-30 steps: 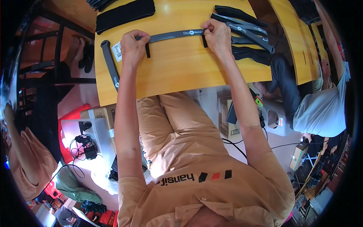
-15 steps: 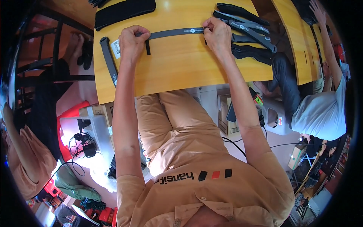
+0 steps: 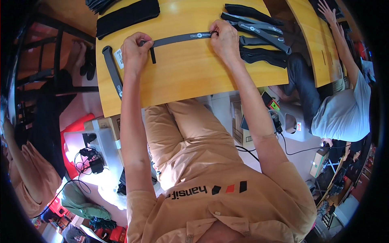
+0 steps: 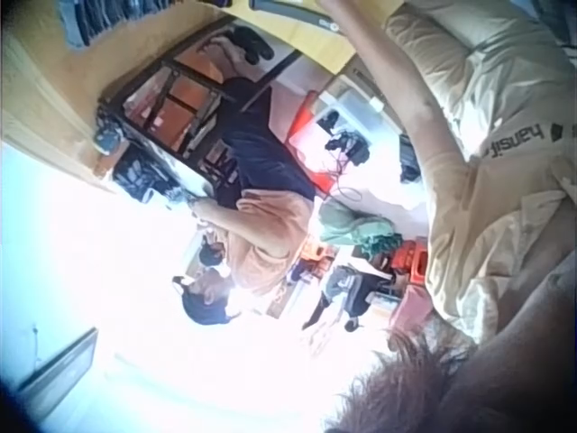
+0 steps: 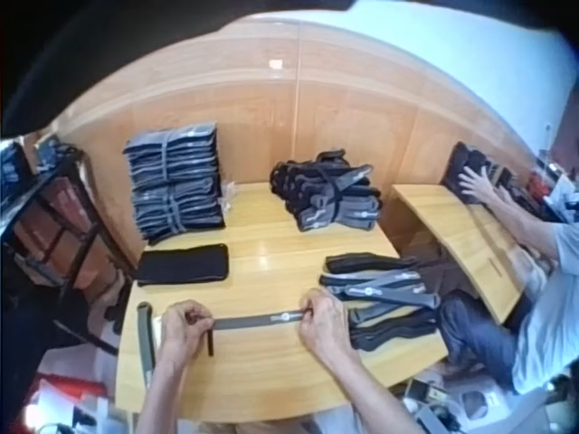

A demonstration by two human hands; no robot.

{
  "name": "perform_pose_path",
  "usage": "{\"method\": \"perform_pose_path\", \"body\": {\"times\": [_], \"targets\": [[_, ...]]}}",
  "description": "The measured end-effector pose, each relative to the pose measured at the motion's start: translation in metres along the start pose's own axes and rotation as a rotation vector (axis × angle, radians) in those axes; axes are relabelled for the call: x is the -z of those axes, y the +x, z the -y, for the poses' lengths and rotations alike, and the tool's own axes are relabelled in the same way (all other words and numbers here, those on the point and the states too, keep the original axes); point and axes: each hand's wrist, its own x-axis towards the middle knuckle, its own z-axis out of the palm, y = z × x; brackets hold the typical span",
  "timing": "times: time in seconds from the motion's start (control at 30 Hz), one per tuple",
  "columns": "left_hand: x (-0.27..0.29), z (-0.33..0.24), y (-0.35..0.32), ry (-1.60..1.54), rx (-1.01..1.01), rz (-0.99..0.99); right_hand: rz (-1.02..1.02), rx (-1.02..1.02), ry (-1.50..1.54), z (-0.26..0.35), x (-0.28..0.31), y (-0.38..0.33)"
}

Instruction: Assembling and organizing black textile straps with plastic fasteners at a wooden workstation.

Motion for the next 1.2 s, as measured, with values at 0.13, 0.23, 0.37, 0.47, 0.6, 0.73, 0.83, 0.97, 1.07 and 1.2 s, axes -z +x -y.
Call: {"method": "perform_pose_path", "body": {"times": [0.13, 0.23, 0.37, 0.47, 0.6, 0.73, 0.83, 0.97, 1.07, 1.2], "targets": [[-0.001, 0.002, 0.001, 0.04, -0.109, -0.058, -0.083, 0.058, -0.04, -0.001, 0.0, 0.0], [0.003, 0.022, -0.001, -0.007, -0.172, -0.075, -0.064, 0.043, 0.009, 0.004, -0.009, -0.008], [-0.005, 0.025, -0.01, -0.11, -0.144, -0.094, -0.038, -0.009, -0.048, 0.014, -0.003, -0.016], [-0.006, 0.007, -0.027, 0.06, -0.286, -0.233, -0.082, -0.01, -0.091, 0.016, -0.003, -0.019], [-0.003, -0.01, -0.044, 0.166, -0.3, -0.438, -0.025, 0.046, -0.105, 0.026, 0.006, -0.017], [-0.011, -0.042, -0.08, 0.002, -0.232, -0.43, 0.056, 0.018, -0.22, 0.03, 0.022, -0.022], [-0.027, -0.046, -0.105, -0.121, -0.162, -0.32, 0.092, 0.102, -0.208, 0.065, 0.054, -0.028], [-0.039, -0.03, -0.11, -0.342, -0.075, -0.268, 0.104, 0.156, -0.169, 0.059, 0.075, -0.019], [-0.037, -0.031, -0.107, -0.461, 0.021, -0.233, 0.167, 0.226, -0.202, 0.037, 0.092, 0.002], [-0.035, -0.028, -0.11, -0.432, 0.0, -0.225, 0.113, 0.263, -0.294, 0.009, 0.096, 0.057]]}}
